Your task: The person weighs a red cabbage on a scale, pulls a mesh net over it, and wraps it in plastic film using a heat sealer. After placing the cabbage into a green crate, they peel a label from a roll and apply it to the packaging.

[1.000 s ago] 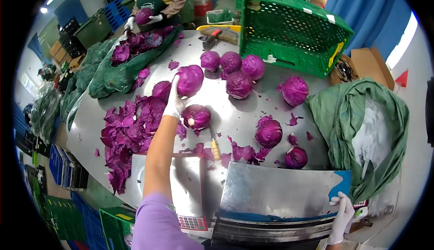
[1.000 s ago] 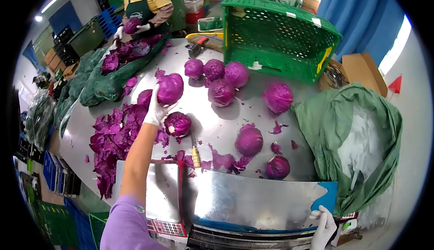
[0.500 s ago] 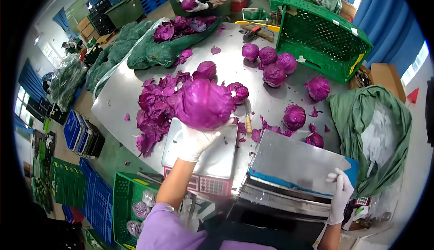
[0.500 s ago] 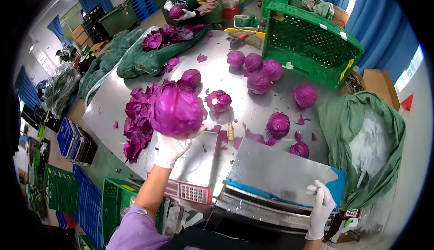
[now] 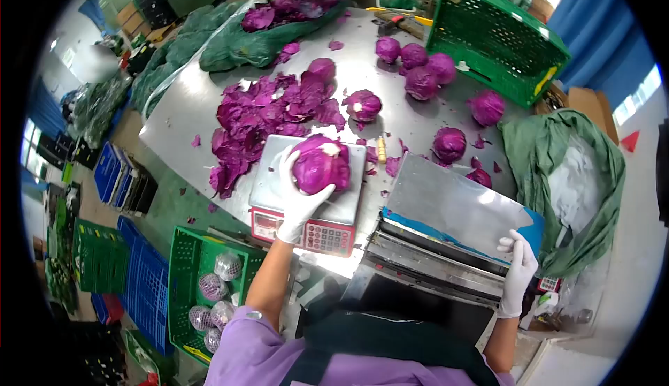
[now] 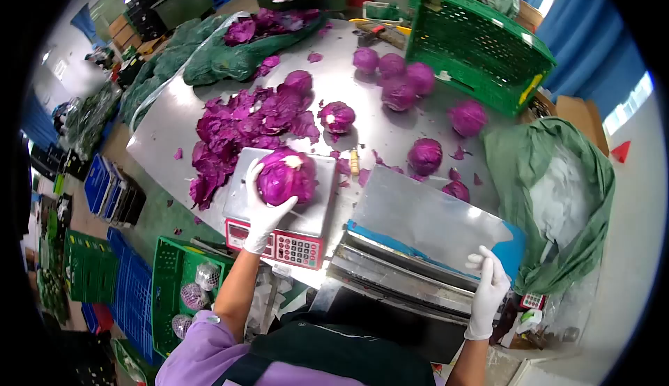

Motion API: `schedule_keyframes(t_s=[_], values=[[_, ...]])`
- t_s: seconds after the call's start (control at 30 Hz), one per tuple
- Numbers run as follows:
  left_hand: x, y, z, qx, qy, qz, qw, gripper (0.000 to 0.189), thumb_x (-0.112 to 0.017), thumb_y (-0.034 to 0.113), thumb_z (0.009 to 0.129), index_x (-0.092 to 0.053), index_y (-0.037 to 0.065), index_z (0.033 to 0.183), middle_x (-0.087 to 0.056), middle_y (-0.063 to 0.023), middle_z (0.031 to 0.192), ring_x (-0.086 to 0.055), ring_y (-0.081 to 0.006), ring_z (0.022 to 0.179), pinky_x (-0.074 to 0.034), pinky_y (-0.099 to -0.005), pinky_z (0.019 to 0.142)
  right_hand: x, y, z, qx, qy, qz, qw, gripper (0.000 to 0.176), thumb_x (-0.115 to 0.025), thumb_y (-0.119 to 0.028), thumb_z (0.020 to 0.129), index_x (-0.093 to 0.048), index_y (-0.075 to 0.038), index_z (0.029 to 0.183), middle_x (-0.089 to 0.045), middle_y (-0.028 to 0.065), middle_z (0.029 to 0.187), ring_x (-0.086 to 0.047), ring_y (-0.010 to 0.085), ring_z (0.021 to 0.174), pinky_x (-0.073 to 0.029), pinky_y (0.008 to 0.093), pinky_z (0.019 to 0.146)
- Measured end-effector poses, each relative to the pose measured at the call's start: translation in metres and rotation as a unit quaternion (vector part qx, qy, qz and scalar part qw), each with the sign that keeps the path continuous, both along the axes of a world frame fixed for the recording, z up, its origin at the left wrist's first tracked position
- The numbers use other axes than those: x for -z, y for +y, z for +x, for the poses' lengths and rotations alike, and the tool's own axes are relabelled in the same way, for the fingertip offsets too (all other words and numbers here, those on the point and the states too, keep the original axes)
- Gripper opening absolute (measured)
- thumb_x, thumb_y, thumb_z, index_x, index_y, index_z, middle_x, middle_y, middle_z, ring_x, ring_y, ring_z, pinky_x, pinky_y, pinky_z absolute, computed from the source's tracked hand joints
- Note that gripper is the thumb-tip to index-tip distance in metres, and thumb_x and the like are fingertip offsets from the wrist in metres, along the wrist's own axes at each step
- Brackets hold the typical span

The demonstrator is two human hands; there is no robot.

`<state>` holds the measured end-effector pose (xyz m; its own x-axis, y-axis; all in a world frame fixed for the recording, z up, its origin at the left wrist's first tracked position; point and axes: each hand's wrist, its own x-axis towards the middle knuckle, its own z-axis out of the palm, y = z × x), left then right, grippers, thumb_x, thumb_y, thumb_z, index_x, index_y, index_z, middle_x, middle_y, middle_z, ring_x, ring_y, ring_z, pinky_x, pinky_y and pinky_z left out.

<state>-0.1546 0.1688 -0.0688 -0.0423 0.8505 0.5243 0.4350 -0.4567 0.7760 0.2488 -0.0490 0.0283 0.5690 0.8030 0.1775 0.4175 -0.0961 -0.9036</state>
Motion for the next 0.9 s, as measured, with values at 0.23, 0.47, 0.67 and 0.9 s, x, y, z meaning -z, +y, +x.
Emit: schedule_keyframes(t_s=[0.23, 0.47, 0.67, 0.9], values=[[0.025, -0.013, -0.006, -0.046, -0.045, -0.090, 0.994, 0.093, -0.085, 0.008, 0.070, -0.031, 0.007, 0.146, -0.038, -0.0169, 0.143, -0.040, -0.0291, 0.133, -0.035, -0.0405, 0.112, 0.017, 0.012, 0.101, 0.059, -0.064, -0.035, 0.996, 0.025, -0.054, -0.011, 0.099, -0.067, 0.005, 0.114, -0.072, 0.0085, 0.093, -0.065, 0.0113, 0.081, -0.050, 0.0258, 0.077], [0.037, -0.010, -0.023, -0.112, -0.048, -0.172, 0.978, 0.073, -0.072, 0.009, 0.083, -0.033, 0.003, 0.145, -0.036, -0.0174, 0.146, -0.037, -0.0289, 0.135, -0.029, -0.0406, 0.115, 0.081, 0.073, 0.308, 0.309, 0.134, 0.128, 0.933, 0.032, -0.061, -0.019, 0.096, -0.063, 0.000, 0.122, -0.070, 0.0071, 0.106, -0.068, 0.0132, 0.089, -0.051, 0.0254, 0.068], [0.031, 0.003, -0.025, -0.070, -0.038, -0.168, 0.983, 0.076, -0.072, 0.007, 0.082, -0.031, 0.003, 0.146, -0.038, -0.0181, 0.144, -0.038, -0.0283, 0.134, -0.028, -0.0392, 0.114, 0.048, 0.168, 0.357, 0.318, 0.438, 0.145, 0.828, 0.042, -0.054, -0.028, 0.100, -0.051, -0.006, 0.135, -0.061, 0.0038, 0.127, -0.065, 0.0178, 0.104, -0.052, 0.0308, 0.076], [0.030, 0.012, -0.018, -0.054, -0.006, -0.163, 0.985, 0.078, -0.071, 0.007, 0.082, -0.030, 0.003, 0.149, -0.036, -0.0181, 0.148, -0.036, -0.0281, 0.137, -0.026, -0.0396, 0.116, 0.080, 0.159, 0.376, 0.289, 0.455, 0.151, 0.829, 0.037, -0.054, -0.028, 0.098, -0.055, -0.008, 0.129, -0.061, 0.0024, 0.123, -0.061, 0.0157, 0.111, -0.050, 0.0308, 0.074]])
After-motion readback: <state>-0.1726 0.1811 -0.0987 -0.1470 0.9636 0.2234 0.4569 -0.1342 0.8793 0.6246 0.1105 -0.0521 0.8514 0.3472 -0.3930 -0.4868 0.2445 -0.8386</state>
